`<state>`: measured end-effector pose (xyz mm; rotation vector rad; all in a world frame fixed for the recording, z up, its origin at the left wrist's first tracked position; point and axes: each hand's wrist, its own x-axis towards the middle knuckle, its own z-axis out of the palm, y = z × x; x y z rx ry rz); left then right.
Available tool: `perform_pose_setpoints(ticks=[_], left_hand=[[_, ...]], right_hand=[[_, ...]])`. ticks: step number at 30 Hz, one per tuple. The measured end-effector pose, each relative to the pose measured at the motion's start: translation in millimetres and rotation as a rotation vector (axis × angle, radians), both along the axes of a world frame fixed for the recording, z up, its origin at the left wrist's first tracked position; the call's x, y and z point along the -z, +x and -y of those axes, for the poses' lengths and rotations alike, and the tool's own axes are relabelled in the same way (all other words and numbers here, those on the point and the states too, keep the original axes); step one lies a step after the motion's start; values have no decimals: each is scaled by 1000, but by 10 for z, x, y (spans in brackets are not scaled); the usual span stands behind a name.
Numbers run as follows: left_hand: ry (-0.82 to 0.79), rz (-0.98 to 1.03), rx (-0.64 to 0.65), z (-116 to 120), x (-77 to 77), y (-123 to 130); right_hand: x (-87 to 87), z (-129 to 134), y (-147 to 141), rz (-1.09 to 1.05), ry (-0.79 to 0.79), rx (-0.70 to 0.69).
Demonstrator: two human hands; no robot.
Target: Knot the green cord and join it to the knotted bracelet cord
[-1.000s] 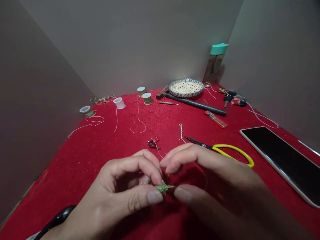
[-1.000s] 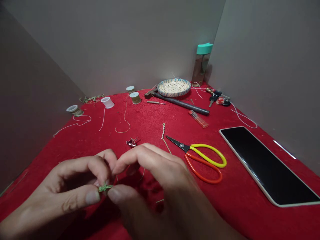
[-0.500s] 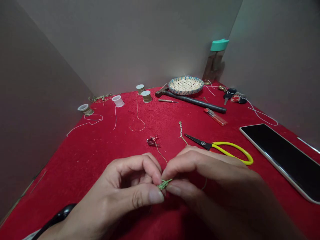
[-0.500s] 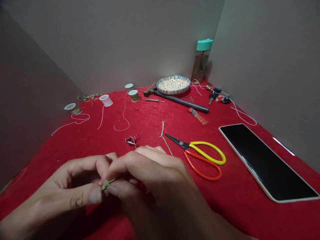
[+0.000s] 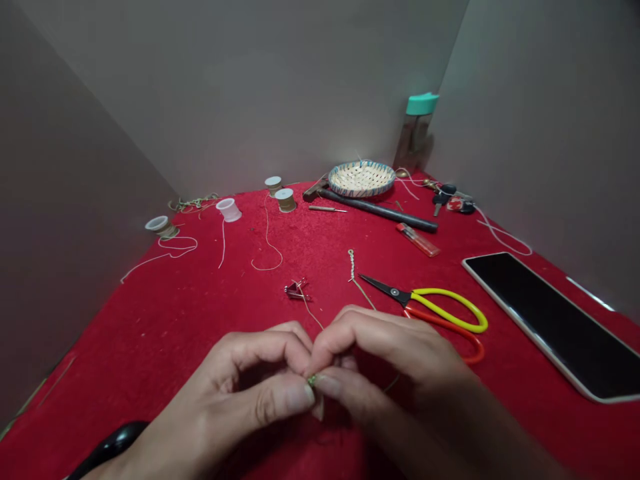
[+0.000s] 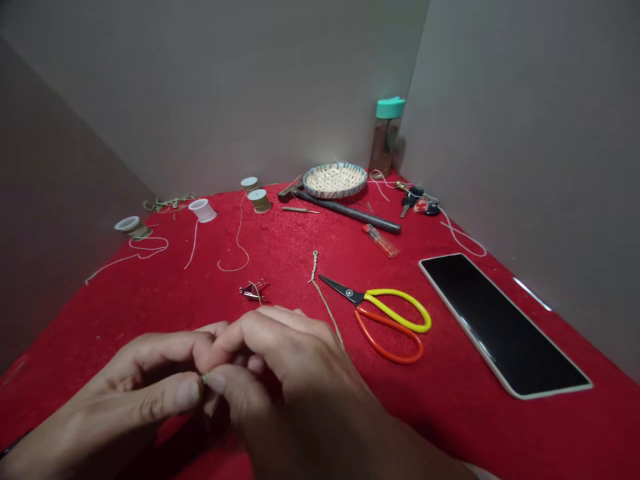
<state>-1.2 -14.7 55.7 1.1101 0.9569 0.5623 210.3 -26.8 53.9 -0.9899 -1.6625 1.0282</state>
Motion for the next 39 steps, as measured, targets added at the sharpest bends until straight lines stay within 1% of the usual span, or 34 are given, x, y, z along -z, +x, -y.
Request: perform_pose_setpoints(ticks=[2, 5, 8, 9, 11, 14, 16, 17, 18, 20, 22, 24, 25, 27, 30, 32, 33, 36, 39], left_hand=[[5, 23, -48, -23, -21, 30], [89, 80, -148, -57, -147, 56], [190, 88, -372, -87, -329, -31], [221, 85, -455, -98, -386, -80], [290, 89, -592, -126, -479, -177], [359, 98, -713, -182, -566, -257], [371, 103, -742, -219, -597, -264], [367, 105, -742, -235, -606, -260], [356, 110, -733, -248, -609, -255], [323, 123, -703, -272, -595, -244], [288, 129, -669, -298, -548, -229], [273, 124, -629, -334, -473, -207], [270, 114, -607, -355, -432, -193], [265, 93, -562, -396, -358, -164], [235, 64, -528, -431, -293, -120], [214, 55, -514, -426, -275, -87], [204, 51, -502, -416, -267, -68], [177, 49, -447, -378, -225, -1], [139, 64, -375, -357, -161, 74]], right_hand=[[12, -33, 18, 22, 9, 51], [-4, -125, 127, 3, 50, 178], [-1, -236, 251, 46, 71, 252], [24, -267, 269, 109, 69, 247], [121, -307, 249, 309, 55, 203], [323, -310, 109, 691, 41, 125], [402, -301, 13, 895, 51, 98], [403, -302, -14, 969, 57, 89], [376, -310, -20, 1027, 60, 88], [257, -346, 38, 1121, 48, 127], [111, -391, 160, 1209, 8, 201], [26, -413, 280, 1291, -53, 238], [22, -409, 320, 1326, -83, 232], [91, -379, 345, 1378, -141, 190], [278, -330, 316, 1367, -146, 169], [361, -323, 321, 1284, -116, 168], [375, -328, 339, 1218, -101, 168], [320, -375, 421, 920, -90, 129], [210, -447, 469, 511, -141, 8]])
